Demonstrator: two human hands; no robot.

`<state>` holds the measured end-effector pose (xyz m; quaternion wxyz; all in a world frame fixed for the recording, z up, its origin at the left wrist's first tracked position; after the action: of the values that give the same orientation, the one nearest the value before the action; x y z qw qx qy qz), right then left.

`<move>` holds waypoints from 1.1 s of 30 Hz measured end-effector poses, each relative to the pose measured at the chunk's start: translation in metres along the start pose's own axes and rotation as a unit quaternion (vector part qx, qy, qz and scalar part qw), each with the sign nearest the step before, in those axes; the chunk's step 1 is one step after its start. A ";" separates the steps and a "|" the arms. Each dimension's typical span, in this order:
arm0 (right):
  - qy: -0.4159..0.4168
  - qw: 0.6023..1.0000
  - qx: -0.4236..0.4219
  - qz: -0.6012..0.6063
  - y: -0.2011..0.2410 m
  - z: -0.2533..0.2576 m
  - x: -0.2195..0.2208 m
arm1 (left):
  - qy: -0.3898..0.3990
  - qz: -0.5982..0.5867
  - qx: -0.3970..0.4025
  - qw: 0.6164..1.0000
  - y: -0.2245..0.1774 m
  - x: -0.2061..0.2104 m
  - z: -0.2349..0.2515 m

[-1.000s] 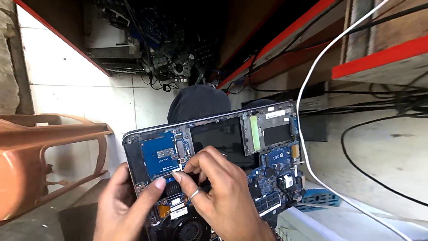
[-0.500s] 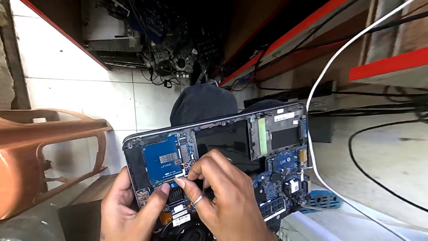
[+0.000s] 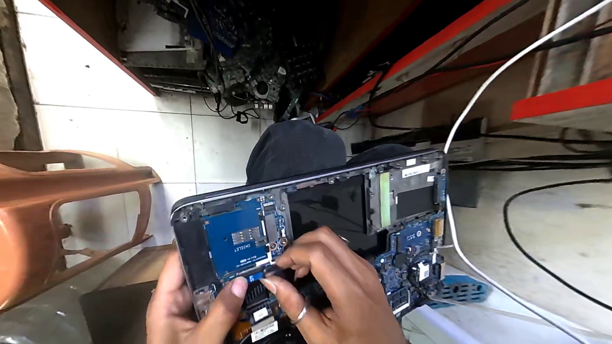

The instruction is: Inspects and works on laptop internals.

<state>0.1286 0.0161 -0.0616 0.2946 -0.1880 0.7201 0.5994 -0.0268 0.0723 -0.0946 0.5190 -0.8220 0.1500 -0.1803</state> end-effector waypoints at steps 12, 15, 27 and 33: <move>-0.064 0.997 -0.027 0.015 0.029 -0.028 -0.038 | 0.044 0.081 0.167 0.982 -0.039 0.011 -0.028; -0.084 0.996 -0.033 0.024 0.031 -0.033 -0.041 | 0.037 0.115 0.162 0.979 -0.038 0.008 -0.036; 0.025 0.999 -0.010 0.030 0.002 -0.026 -0.018 | -0.020 0.019 -0.009 1.000 0.009 -0.008 0.002; 0.059 0.998 -0.025 -0.028 -0.001 -0.025 -0.004 | -0.058 -0.046 -0.005 0.997 0.018 -0.024 0.004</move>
<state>0.1267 -0.0090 -0.0571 0.2633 -0.2504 0.7157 0.5964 -0.0474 0.0787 -0.1155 0.5138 -0.8396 0.0830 -0.1556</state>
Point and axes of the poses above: each hand's wrist, its own z-axis towards the middle knuckle, its own x-axis out of the palm, y = z × x, the point moved 9 cm from there along z, towards the middle knuckle, and after that the axes turned 5 degrees about y, right-handed, at the moved point
